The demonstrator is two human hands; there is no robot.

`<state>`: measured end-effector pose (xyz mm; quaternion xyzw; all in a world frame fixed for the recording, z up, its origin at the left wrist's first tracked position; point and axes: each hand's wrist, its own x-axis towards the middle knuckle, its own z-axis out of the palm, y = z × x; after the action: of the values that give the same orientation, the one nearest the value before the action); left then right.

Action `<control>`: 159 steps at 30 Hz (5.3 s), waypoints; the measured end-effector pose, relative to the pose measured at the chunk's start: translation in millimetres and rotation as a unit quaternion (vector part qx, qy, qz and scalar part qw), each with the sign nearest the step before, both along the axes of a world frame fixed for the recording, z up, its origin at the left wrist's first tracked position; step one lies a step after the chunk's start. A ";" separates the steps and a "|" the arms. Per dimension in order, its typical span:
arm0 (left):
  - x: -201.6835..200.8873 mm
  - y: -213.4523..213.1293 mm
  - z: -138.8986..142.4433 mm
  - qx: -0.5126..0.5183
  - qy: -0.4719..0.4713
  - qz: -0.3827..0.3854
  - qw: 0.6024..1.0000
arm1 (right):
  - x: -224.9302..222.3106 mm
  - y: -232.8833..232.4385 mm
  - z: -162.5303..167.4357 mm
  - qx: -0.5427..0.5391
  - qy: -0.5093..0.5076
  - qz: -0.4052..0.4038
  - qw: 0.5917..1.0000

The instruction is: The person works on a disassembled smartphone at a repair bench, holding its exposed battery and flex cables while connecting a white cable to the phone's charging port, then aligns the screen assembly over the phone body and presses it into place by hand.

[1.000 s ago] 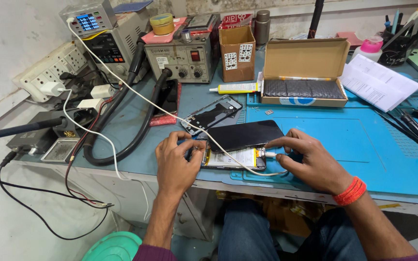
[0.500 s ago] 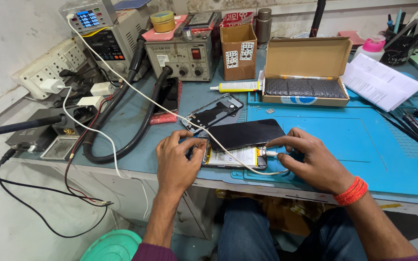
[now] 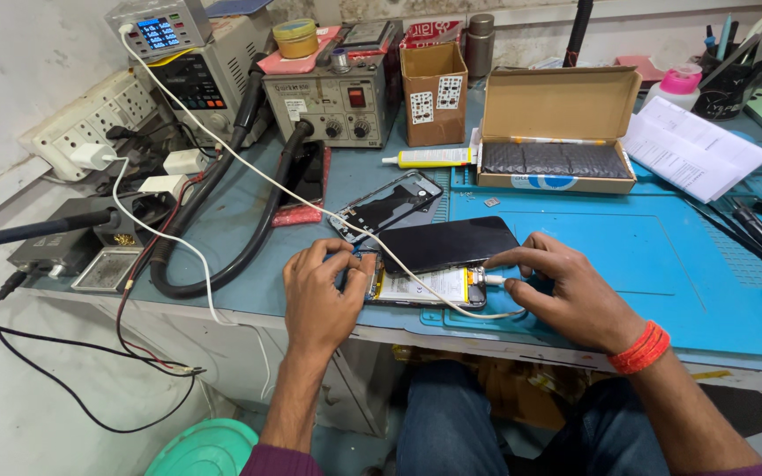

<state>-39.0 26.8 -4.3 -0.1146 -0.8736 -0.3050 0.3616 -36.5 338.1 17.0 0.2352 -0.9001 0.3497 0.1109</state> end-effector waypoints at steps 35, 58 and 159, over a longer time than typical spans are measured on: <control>-32.8 -24.4 -1.3 -0.015 -0.034 -0.004 0.999 | -34.3 -23.9 -5.4 0.004 0.003 0.003 1.000; -46.5 -19.1 -1.2 -0.029 -0.031 0.012 0.999 | -48.5 -20.7 -4.1 0.000 -0.004 -0.001 1.000; -67.8 -67.6 15.2 0.176 -0.150 -0.203 0.951 | -48.3 -39.3 22.1 0.021 0.009 -0.016 1.000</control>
<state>-106.8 -40.9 10.9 -0.1764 -0.8085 -0.5347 0.1712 -84.8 298.8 39.1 0.2260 -0.9097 0.3269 0.1203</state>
